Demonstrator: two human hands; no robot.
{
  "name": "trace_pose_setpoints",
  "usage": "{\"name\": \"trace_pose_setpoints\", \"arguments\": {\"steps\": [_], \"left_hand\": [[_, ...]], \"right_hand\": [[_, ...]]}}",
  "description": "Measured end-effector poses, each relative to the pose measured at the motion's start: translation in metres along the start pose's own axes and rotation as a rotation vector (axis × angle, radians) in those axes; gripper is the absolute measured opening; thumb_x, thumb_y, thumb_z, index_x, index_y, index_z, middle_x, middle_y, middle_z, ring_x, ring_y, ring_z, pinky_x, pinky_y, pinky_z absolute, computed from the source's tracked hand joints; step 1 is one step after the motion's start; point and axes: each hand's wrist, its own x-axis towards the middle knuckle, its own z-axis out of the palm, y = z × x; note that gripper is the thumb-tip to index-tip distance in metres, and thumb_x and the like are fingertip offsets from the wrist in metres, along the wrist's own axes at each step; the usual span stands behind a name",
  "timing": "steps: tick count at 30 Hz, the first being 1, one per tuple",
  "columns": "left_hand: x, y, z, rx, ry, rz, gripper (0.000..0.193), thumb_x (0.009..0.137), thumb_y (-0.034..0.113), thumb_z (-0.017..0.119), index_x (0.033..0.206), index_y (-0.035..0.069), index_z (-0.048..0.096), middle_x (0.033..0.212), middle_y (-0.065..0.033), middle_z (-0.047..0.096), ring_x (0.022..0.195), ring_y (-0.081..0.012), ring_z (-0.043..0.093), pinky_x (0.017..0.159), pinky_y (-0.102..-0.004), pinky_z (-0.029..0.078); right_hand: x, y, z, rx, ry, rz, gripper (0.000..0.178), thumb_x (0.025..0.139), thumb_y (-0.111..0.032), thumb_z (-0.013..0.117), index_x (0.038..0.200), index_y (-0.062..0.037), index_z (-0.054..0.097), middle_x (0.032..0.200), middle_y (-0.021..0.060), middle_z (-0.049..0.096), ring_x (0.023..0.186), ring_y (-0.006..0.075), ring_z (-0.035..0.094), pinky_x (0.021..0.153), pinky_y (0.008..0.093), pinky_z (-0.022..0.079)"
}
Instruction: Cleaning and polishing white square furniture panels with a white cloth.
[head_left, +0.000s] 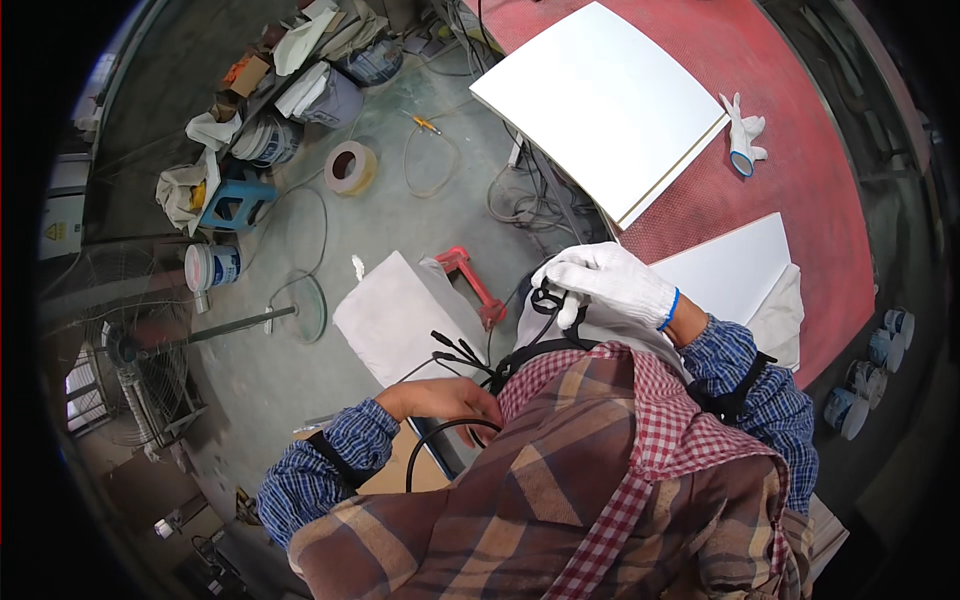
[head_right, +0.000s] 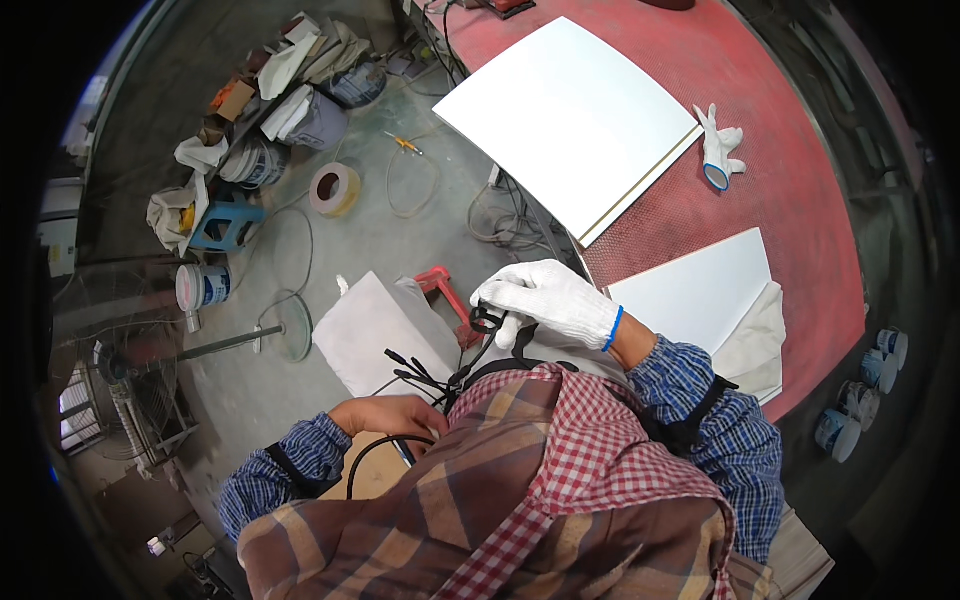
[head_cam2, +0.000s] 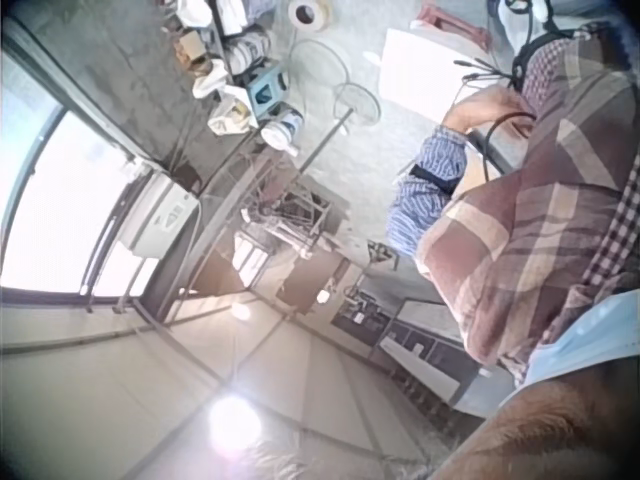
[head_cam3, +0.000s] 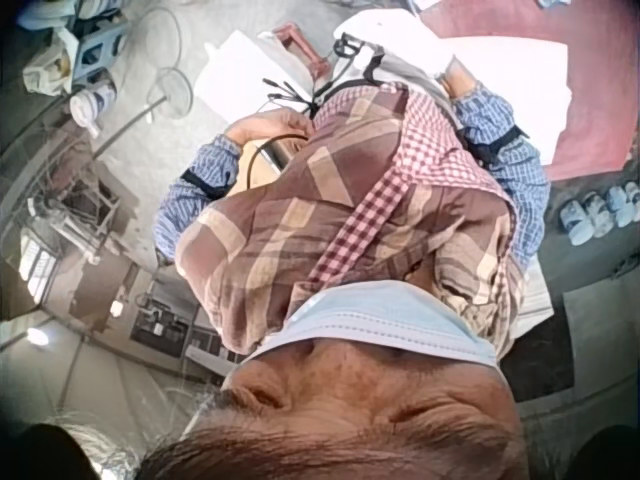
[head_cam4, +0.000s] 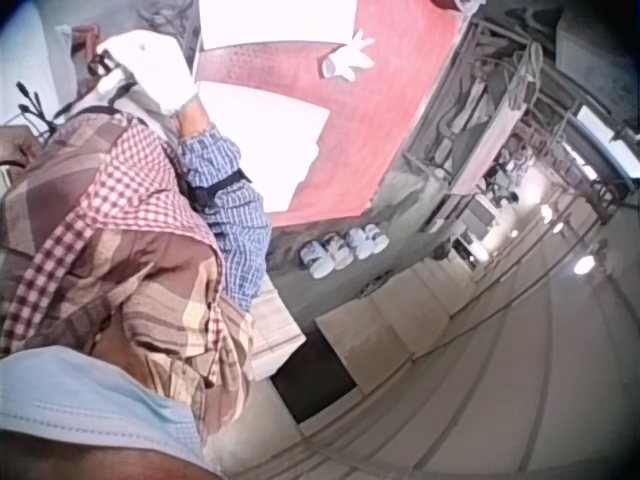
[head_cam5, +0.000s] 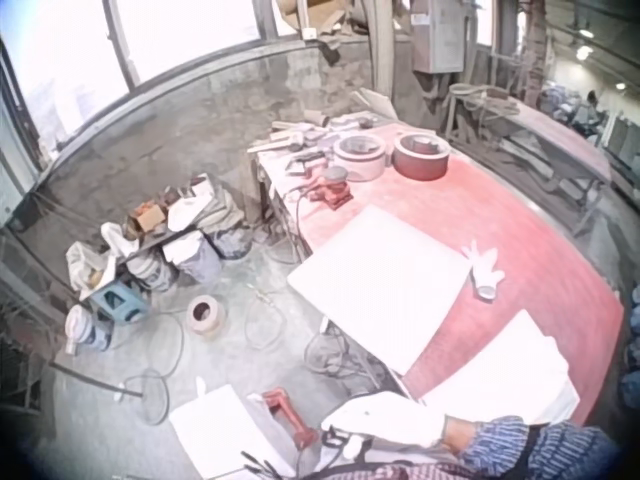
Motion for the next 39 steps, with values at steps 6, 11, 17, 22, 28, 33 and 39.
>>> {"name": "trace_pose_setpoints", "arguments": {"steps": [6,11,17,22,28,33,39], "left_hand": [[-0.028,-0.068,-0.021,-0.71,0.199,0.011,0.033,0.099,0.025,0.066,0.116,-0.004,0.066,0.12,-0.0175,0.071,0.105,-0.0285,0.073,0.086,-0.0382,0.064],[-0.002,-0.011,0.031,-0.175,-0.082,-0.104,0.043,0.098,0.029,0.068,0.13,0.0,0.065,0.124,-0.0145,0.069,0.108,-0.0207,0.068,0.088,-0.0345,0.059],[0.011,-0.026,0.047,0.23,0.018,0.11,0.037,0.1,0.027,0.063,0.129,0.004,0.068,0.118,-0.0056,0.073,0.099,-0.0172,0.065,0.091,-0.033,0.051],[0.014,-0.005,0.059,0.218,0.295,-0.09,0.027,0.095,0.012,0.065,0.119,0.0,0.071,0.111,-0.0061,0.075,0.096,-0.0165,0.064,0.09,-0.0324,0.05],[0.009,-0.015,0.059,-0.716,0.03,0.452,0.009,0.093,0.003,0.069,0.1,-0.002,0.074,0.105,-0.0122,0.073,0.093,-0.0201,0.065,0.083,-0.0322,0.052],[0.003,-0.03,0.029,-0.382,0.034,0.209,0.03,0.091,0.025,0.076,0.102,-0.002,0.073,0.088,-0.0062,0.07,0.084,-0.0147,0.063,0.078,-0.0305,0.05],[-0.003,-0.037,0.015,-0.587,-0.042,0.299,0.022,0.093,0.005,0.069,0.113,-0.005,0.069,0.105,-0.0118,0.075,0.092,-0.019,0.072,0.08,-0.0343,0.059]], "right_hand": [[0.002,0.005,-0.002,-0.005,-0.027,0.014,0.032,0.103,-0.026,0.059,0.116,0.0013,0.07,0.092,0.0058,0.072,0.071,0.0138,0.073,0.066,0.0242,0.055],[0.002,-0.001,0.0,0.018,-0.006,0.007,0.032,0.103,-0.027,0.061,0.114,0.0009,0.07,0.089,0.0058,0.073,0.071,0.0139,0.074,0.065,0.0248,0.056],[0.001,-0.001,0.004,0.019,-0.015,0.014,0.033,0.103,-0.03,0.06,0.113,-0.0003,0.07,0.082,0.0057,0.073,0.068,0.0134,0.073,0.063,0.0244,0.055],[0.004,0.006,-0.002,-0.003,-0.027,-0.013,0.033,0.103,-0.031,0.061,0.112,-0.0007,0.07,0.082,0.0055,0.073,0.068,0.0126,0.072,0.061,0.0239,0.054],[-0.003,0.001,0.001,-0.001,-0.047,0.005,0.032,0.103,-0.029,0.06,0.114,-0.0004,0.071,0.088,0.0051,0.073,0.071,0.0127,0.073,0.065,0.0237,0.054],[-0.011,0.003,-0.005,0.013,-0.023,0.017,0.03,0.103,-0.024,0.059,0.114,0.0007,0.07,0.098,0.0057,0.072,0.075,0.0141,0.074,0.074,0.0244,0.055],[-0.012,-0.004,0.0,-0.03,-0.046,0.01,0.029,0.103,-0.024,0.059,0.115,-0.0002,0.071,0.093,0.0055,0.073,0.076,0.013,0.074,0.077,0.0244,0.054]]}}
